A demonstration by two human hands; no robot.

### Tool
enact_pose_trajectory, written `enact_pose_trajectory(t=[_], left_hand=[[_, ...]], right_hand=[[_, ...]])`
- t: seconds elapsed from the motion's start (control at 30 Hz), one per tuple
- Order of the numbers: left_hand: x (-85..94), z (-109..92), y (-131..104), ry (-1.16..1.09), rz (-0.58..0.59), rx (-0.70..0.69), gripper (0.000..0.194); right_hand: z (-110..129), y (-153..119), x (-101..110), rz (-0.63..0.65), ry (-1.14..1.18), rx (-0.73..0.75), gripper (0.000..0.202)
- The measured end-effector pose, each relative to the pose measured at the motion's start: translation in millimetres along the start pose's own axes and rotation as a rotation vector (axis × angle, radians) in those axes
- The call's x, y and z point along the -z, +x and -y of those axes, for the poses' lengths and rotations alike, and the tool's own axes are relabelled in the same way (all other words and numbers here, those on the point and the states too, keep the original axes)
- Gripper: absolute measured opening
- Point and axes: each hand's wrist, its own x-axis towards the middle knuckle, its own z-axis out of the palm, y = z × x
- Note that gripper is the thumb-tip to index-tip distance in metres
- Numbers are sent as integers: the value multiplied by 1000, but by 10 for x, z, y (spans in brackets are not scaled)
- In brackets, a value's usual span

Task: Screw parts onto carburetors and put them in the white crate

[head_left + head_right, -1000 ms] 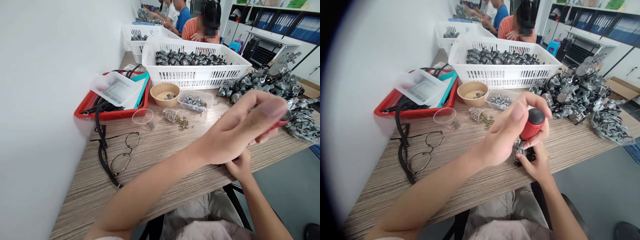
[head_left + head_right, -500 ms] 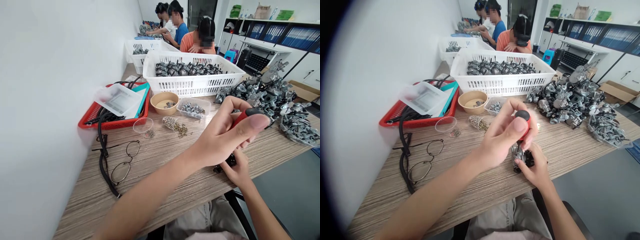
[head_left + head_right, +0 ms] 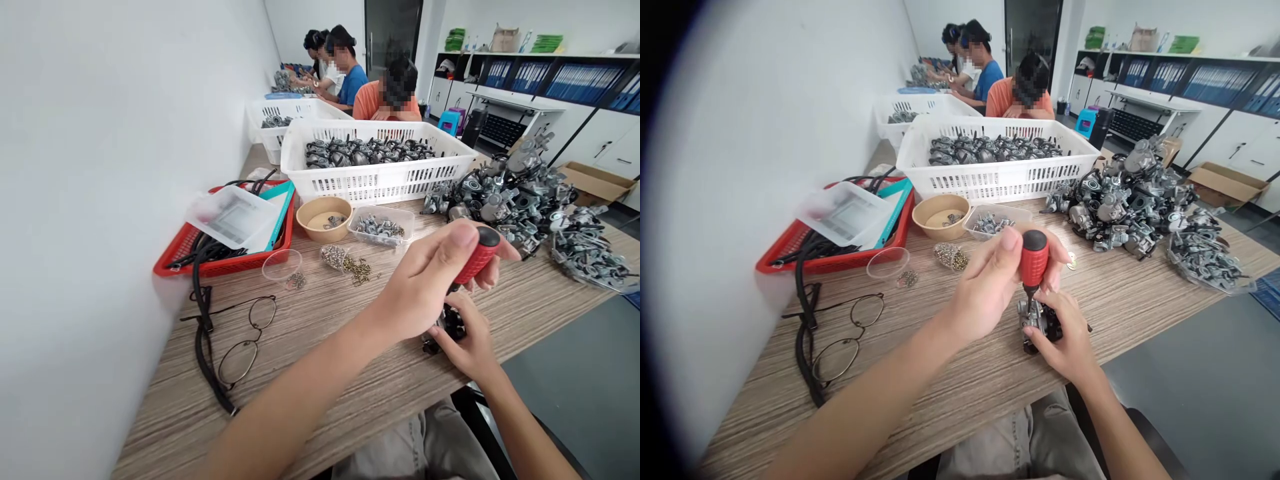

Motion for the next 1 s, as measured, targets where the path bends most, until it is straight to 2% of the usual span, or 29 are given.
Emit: enact_pose_trajectory(t=[0.2,0.33,0.47,0.6,0.7,0.8,1.0], left_hand=[[5,38,1,-48,-57,10,47],[-2,17,3,-10,-8,25,38],[-3,16,-5,-30,-3,60,54],[9,30,-11,-77,-44,22,48],[18,27,-9,-18,-36,1,37],[15,36,-13,-7,-9,10,46],[12,62,-25,-86,-33,29,46]], right_hand=[[-13,0,-16,-22,21,38,34],[-14,-6,-17,-33,-1,22,38],[7,8,-14,-18,12,14,32],[-10,-7,-29,-14,-4,21,33],[-33,-35,-40,-21,-28,9,36],[-27,-45,-41,-15,-27,13,34],[-26,-46,-59,-34,-32,46,34]])
